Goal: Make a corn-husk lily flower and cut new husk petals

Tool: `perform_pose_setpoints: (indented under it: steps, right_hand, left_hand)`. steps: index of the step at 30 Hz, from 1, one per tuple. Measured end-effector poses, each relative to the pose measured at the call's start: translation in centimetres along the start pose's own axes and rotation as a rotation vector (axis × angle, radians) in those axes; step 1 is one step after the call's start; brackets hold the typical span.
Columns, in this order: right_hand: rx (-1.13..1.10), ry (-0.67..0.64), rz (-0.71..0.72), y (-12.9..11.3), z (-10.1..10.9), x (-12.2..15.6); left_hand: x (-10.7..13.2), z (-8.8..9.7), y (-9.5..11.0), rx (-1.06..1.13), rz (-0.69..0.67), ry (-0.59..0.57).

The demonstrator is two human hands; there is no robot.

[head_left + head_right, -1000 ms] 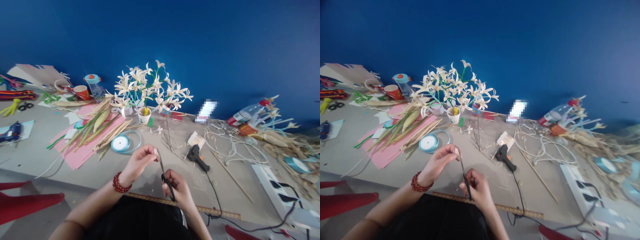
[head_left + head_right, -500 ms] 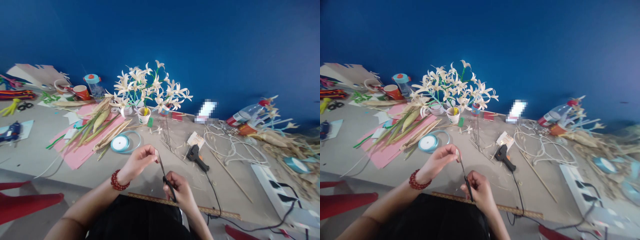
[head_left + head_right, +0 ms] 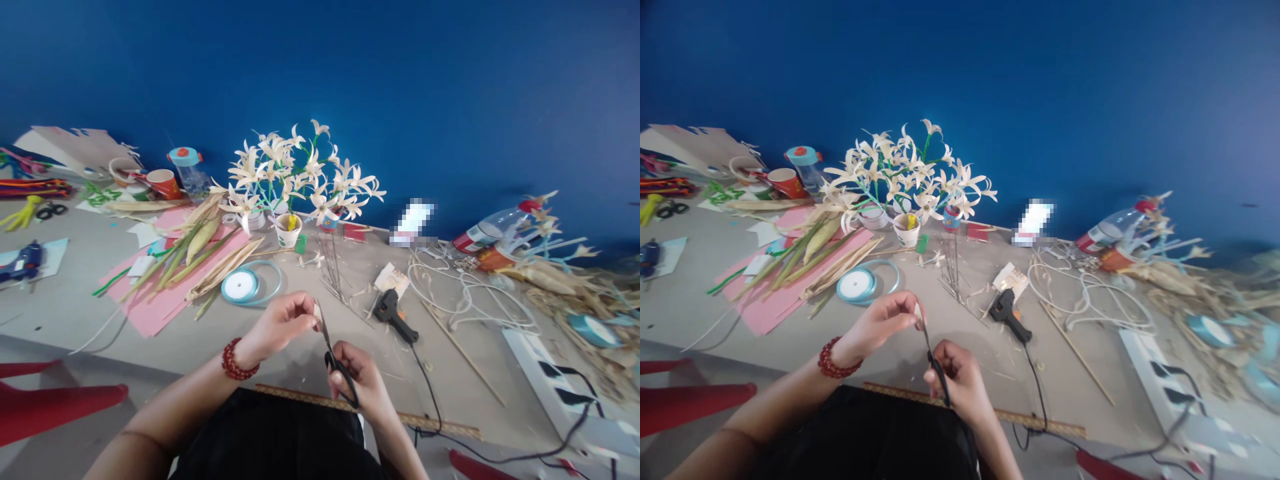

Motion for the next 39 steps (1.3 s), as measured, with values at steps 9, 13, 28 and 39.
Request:
perform_pose_setpoints:
  steps: [9, 13, 28, 39]
  right_hand:
    - [-0.001, 0.002, -0.005, 0.26, -0.02, -0.01]
    - [-0.004, -0.015, 0.014, 0.21, -0.12, 0.13]
    - [0.012, -0.024, 0.024, 0.16, -0.20, 0.30]
    - [-0.039, -0.064, 0.035, 0.30, -0.29, 0.34]
  left_hand:
    - [-0.07, -0.20, 0.23, -0.004, 0.013, 0.000]
    - [-0.01, -0.22, 0.14, -0.004, 0.024, -0.003]
    - [0.05, -0.13, -0.01, 0.010, 0.031, -0.025]
    - [0.26, 0.02, 0.51, -0.042, 0.061, -0.063]
Point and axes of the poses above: each hand's wrist, its own x-axis away from the middle knuckle, its own z-axis out of the back of the hand, y = z × x, the point moved 6 cm from there along -x, towards the middle knuckle, and after that the axes turned 8 degrees about x, right-handed, at the moved point
